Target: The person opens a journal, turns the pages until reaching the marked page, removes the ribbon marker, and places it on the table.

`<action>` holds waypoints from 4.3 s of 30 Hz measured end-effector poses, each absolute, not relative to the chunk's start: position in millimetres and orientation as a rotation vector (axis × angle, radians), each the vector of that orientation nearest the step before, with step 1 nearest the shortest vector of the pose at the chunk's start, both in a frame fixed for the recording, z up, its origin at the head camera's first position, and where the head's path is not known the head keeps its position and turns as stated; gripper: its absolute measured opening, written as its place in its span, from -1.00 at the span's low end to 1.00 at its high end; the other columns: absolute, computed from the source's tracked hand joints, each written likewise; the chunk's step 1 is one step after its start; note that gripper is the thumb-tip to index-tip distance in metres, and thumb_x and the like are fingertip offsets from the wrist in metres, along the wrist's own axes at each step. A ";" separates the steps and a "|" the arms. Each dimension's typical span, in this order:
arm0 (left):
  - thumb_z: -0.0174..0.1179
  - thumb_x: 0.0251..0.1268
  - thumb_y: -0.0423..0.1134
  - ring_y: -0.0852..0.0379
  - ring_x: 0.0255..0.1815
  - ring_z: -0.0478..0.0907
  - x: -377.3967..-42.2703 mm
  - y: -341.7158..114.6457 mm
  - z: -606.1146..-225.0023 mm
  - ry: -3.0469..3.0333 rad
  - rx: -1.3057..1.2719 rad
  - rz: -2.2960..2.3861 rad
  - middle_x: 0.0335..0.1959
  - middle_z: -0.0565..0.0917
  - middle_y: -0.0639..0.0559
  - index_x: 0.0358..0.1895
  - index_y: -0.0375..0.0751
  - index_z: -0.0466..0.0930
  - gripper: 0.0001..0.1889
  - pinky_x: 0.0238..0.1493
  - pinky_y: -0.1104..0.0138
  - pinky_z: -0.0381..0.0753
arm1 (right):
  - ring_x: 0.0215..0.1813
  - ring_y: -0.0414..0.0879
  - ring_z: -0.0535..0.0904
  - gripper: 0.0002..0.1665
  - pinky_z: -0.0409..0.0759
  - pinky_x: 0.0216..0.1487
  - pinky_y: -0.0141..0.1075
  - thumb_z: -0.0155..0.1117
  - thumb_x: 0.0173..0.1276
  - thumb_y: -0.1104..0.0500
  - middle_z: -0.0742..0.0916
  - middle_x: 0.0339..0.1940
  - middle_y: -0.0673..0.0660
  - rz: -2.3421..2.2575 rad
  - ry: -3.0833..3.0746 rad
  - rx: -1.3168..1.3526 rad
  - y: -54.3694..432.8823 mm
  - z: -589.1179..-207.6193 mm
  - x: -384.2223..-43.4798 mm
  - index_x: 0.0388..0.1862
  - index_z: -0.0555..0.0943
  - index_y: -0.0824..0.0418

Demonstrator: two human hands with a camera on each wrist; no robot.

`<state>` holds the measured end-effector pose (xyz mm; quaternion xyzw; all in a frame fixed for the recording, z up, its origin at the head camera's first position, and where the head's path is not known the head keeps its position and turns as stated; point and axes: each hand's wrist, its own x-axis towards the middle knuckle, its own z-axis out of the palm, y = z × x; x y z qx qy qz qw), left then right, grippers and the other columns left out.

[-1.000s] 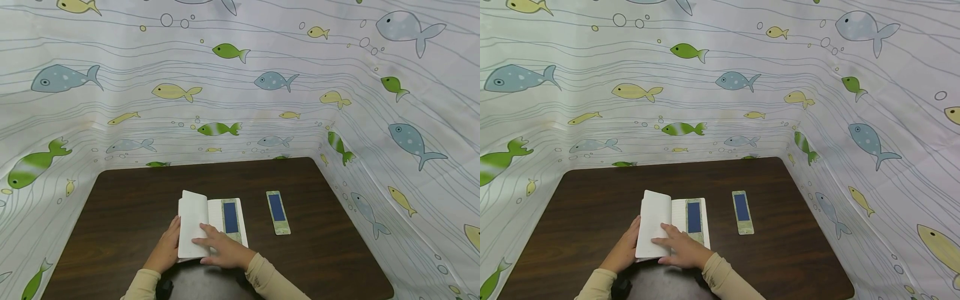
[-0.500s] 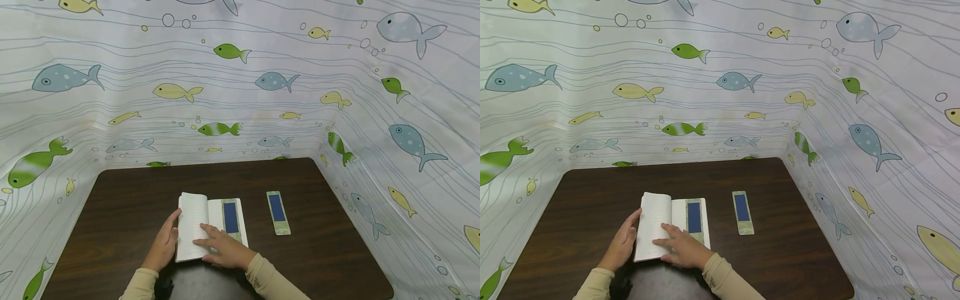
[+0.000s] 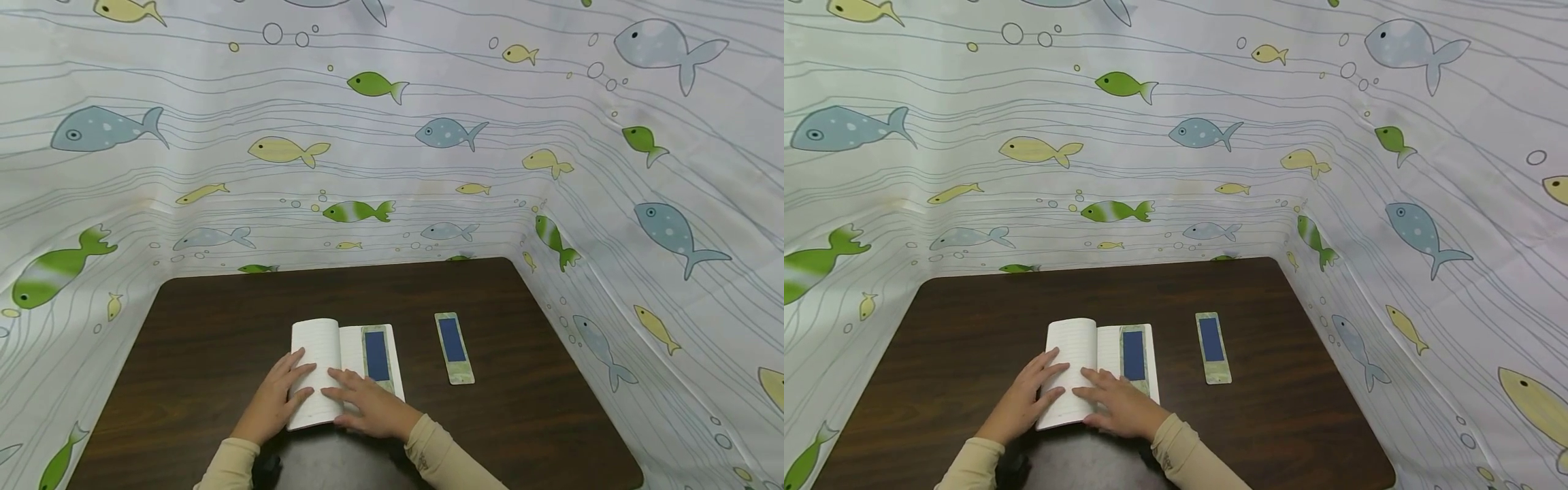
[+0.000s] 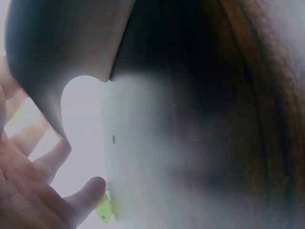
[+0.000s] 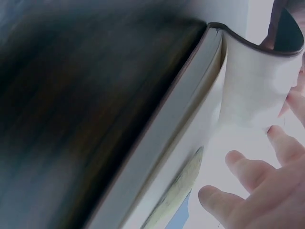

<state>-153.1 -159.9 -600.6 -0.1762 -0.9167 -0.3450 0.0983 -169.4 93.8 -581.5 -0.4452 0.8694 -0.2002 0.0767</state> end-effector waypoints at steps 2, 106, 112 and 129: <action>0.38 0.31 -0.12 -0.37 0.49 0.22 -152.4 -159.0 -600.2 -2.712 -0.524 -1.000 0.51 0.35 -0.21 0.27 -0.13 0.61 -0.52 0.20 -0.41 0.35 | 0.59 0.14 0.21 -0.32 0.37 0.40 0.19 0.14 0.56 -0.14 0.25 0.65 0.08 -0.608 2.629 -1.304 96.0 -581.7 -169.8 0.58 0.33 -0.04; 0.26 0.43 0.04 -0.29 0.49 0.30 -149.0 -160.6 -609.8 -2.780 -0.443 -1.097 0.60 0.20 -0.12 0.39 -0.03 0.49 -0.46 0.25 -0.22 0.45 | 0.38 0.53 0.27 -0.26 0.35 0.32 0.28 0.30 0.35 0.47 0.32 0.36 0.63 -0.829 2.899 0.113 370.1 -593.2 -259.3 0.46 0.27 0.57; 0.26 0.43 0.06 -0.26 0.49 0.30 -149.1 -160.1 -608.7 -2.787 -0.438 -1.090 0.61 0.19 -0.10 0.39 -0.02 0.48 -0.46 0.26 -0.20 0.46 | 0.35 0.52 0.17 -0.28 0.32 0.30 0.30 0.30 0.39 0.43 0.29 0.39 0.55 -0.763 2.897 0.139 372.6 -593.5 -260.4 0.47 0.30 0.53; 0.27 0.43 0.04 -0.27 0.51 0.27 -149.0 -159.4 -608.3 -2.783 -0.439 -1.099 0.61 0.19 -0.09 0.38 -0.02 0.50 -0.47 0.28 -0.21 0.43 | 0.22 0.40 0.38 -0.34 0.52 0.10 0.26 0.37 0.33 0.37 0.46 0.32 0.46 -0.560 3.025 0.114 371.8 -603.7 -259.2 0.40 0.45 0.43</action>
